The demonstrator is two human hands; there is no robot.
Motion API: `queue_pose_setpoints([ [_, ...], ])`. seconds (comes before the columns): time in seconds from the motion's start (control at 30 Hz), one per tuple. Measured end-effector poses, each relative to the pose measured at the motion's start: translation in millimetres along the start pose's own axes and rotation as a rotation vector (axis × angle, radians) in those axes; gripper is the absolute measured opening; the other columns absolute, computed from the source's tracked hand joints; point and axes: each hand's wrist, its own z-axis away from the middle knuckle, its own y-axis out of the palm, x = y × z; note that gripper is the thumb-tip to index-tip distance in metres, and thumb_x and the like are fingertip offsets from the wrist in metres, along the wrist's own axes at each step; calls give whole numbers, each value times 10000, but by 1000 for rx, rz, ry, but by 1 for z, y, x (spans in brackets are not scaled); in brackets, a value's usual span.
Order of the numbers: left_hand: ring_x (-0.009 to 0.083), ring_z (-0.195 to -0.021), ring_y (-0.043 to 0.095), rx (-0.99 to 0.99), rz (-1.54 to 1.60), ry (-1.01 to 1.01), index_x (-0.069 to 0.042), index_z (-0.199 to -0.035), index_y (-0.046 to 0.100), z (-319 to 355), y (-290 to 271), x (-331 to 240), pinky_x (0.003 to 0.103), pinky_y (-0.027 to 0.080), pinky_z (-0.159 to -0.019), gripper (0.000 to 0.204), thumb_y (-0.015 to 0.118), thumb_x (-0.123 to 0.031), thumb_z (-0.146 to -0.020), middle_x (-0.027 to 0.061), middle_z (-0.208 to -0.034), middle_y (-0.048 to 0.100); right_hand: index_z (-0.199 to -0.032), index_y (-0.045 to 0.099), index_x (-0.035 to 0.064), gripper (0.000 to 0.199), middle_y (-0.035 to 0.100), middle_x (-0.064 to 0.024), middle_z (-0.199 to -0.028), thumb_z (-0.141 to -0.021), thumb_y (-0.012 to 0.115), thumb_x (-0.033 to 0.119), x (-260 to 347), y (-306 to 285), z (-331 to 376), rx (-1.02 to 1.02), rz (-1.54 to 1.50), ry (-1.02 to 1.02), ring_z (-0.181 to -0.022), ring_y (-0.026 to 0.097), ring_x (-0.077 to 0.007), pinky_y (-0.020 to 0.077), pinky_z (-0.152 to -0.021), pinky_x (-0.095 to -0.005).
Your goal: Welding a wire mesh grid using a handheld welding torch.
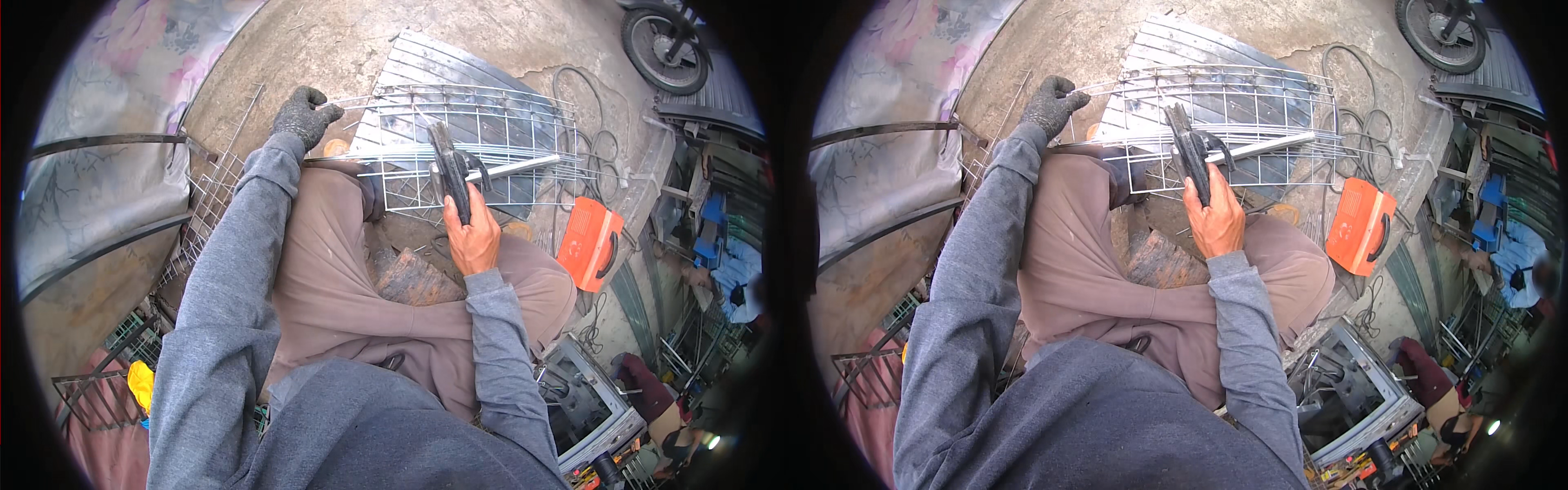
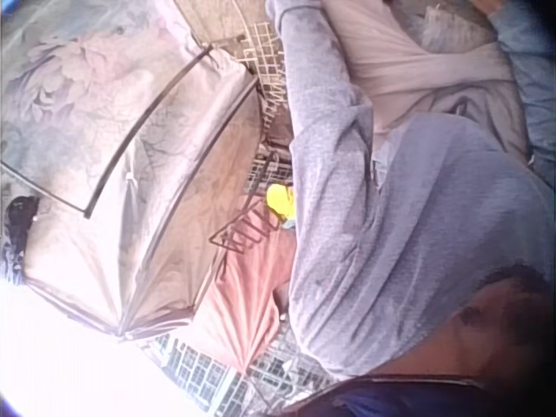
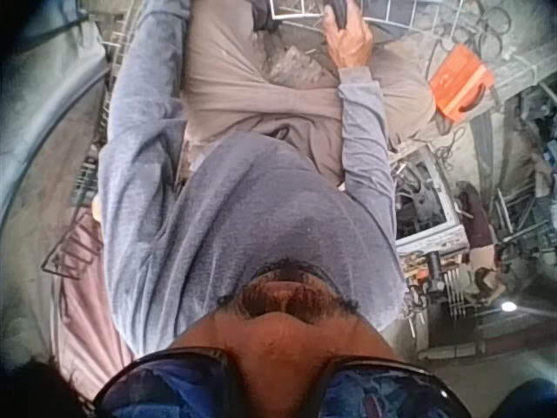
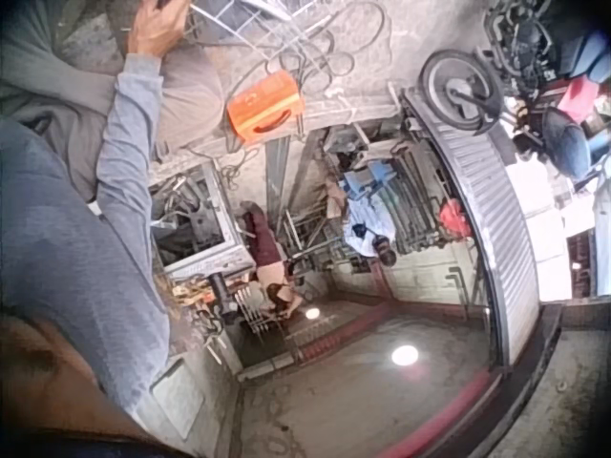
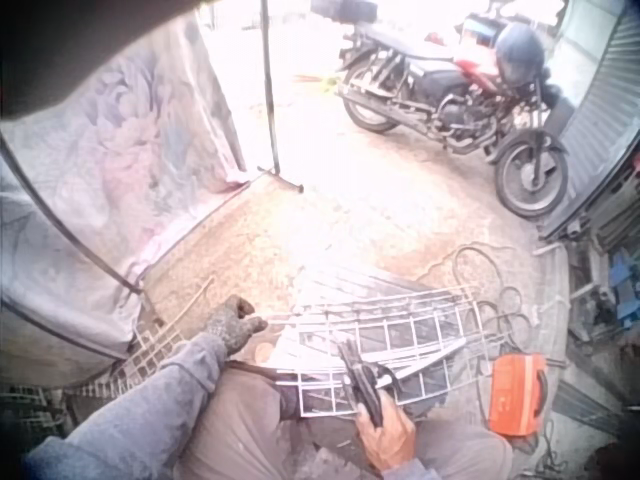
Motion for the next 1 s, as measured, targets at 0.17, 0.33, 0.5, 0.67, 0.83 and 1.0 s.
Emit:
queue_pose_setpoints([
  [0.17,239,-956,655,-18,30,14,-55,-1097,636,3,3,-1,374,519,-870,483,846,-377,-805,111,-1017,695,-1270,593,-68,441,682,-278,-1133,-926,707,184,-3,1,1,-4,36,-23,-997,691,-422,562,-848,-439],
  [0.33,220,-948,652,-23,28,65,-44,-1118,623,1,3,4,368,521,-857,484,836,-360,-820,103,-1021,690,-1276,588,-72,452,678,-281,-1149,-926,705,188,-1,0,-1,-12,20,-58,-1016,685,-428,557,-858,-445],
  [0.5,239,-965,664,-10,3,6,-26,-1124,632,-1,1,1,377,524,-874,506,833,-373,-816,118,-1022,700,-1279,585,-65,453,685,-270,-1110,-932,700,203,1,-1,-1,-15,7,-10,-966,689,-426,558,-828,-441],
  [0.67,248,-973,664,-12,-20,23,-26,-1122,636,0,2,-1,382,522,-880,509,835,-375,-810,124,-1032,701,-1269,589,-64,443,687,-272,-1106,-931,704,198,1,-1,0,-8,-5,9,-965,693,-422,562,-818,-442],
  [0.83,323,-1104,662,3,25,-11,-81,-1145,671,3,-1,-4,415,505,-966,516,839,-402,-778,165,-1152,698,-1261,597,-60,439,691,-271,-1101,-921,715,192,3,-2,0,-9,-10,12,-959,696,-421,565,-824,-441],
  [1.0,320,-1109,661,18,20,-32,-86,-1147,672,5,-3,-9,417,504,-972,514,842,-400,-777,158,-1154,698,-1258,601,-59,436,691,-272,-1105,-920,715,191,1,-1,0,5,9,24,-963,696,-422,566,-828,-443],
])
